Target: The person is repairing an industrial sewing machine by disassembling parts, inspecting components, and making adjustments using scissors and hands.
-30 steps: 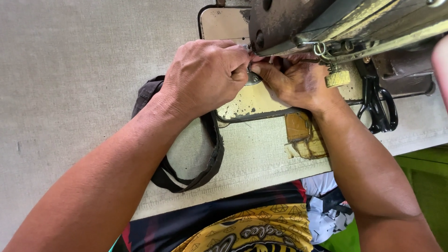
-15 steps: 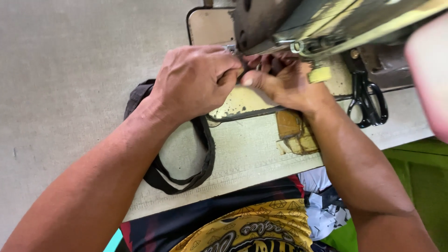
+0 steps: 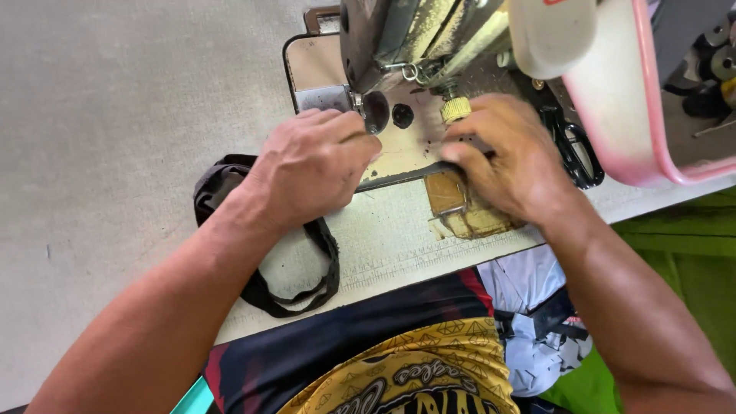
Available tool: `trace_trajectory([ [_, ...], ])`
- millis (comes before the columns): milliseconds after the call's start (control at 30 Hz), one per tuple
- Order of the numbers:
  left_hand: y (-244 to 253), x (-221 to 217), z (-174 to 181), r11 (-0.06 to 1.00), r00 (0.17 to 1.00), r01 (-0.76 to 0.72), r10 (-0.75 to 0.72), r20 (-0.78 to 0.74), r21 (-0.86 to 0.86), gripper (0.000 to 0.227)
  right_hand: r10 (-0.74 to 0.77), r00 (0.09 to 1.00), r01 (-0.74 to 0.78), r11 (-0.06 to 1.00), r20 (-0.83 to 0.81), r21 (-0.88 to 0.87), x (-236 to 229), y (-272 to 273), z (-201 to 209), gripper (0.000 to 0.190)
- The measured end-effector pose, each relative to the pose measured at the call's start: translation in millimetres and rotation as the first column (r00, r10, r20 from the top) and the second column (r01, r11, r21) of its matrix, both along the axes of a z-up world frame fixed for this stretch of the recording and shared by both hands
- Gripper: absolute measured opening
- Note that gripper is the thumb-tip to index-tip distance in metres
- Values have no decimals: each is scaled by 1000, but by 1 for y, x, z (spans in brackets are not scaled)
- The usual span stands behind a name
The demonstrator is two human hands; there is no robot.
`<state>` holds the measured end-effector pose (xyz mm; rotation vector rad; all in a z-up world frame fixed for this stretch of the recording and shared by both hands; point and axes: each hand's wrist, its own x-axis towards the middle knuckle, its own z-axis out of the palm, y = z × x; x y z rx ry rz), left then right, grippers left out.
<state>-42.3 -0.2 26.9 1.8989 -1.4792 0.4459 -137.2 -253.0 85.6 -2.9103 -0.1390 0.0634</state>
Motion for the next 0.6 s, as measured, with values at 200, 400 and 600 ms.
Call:
trace_trajectory([
  [200,-14,-4,-10,997,997,-77,77,0,-10,22,221,897,133,691,383,-711,-76,-98,-4,60],
  [400,-17,-8,-7,995,991,-96,93,96,20,18,-665,572,550,745,-480,-376,-86,-91,37,64],
  [600,-9,-8,-6,994,990,-110,111,89,-17,17,146,843,323,631,-517,705,-179,-84,-3,59],
])
